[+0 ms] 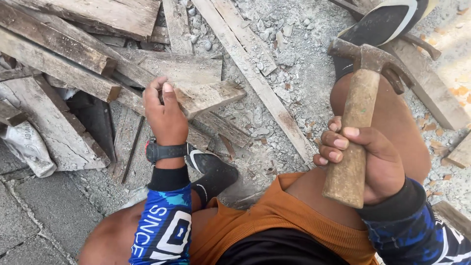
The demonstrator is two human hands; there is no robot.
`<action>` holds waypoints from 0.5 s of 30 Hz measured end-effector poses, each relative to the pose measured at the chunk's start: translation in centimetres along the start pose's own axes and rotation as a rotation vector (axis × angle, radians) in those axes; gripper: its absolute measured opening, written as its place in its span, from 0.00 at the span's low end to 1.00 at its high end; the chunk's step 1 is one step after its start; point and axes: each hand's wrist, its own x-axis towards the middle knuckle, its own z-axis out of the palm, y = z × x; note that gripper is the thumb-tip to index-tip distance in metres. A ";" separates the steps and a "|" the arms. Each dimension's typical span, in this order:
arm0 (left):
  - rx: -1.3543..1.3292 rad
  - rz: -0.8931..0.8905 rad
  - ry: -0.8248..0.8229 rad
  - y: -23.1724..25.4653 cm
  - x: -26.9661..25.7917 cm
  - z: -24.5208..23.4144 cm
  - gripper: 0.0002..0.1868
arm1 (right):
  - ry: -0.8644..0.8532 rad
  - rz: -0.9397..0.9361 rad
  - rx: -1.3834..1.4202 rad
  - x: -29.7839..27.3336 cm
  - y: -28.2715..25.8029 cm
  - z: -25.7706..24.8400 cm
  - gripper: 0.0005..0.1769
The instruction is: The person sits on the ground and uses a hammer to repeatedly strike and break a piece of wood into smaller fragments. The person picks up the wood, positions it, and strikes it multiple times to split it.
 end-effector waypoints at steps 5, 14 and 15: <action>-0.075 0.382 0.096 0.0 -4.8 3.9 0.38 | 0.057 0.063 -0.089 0.3 0.8 -0.3 0.09; 0.028 0.605 -0.274 1.2 -6.2 2.4 0.35 | 0.029 0.071 0.004 0.7 1.3 0.1 0.10; 0.072 0.673 -0.380 0.8 -5.9 2.2 0.49 | 0.003 0.061 0.012 0.6 1.2 0.2 0.10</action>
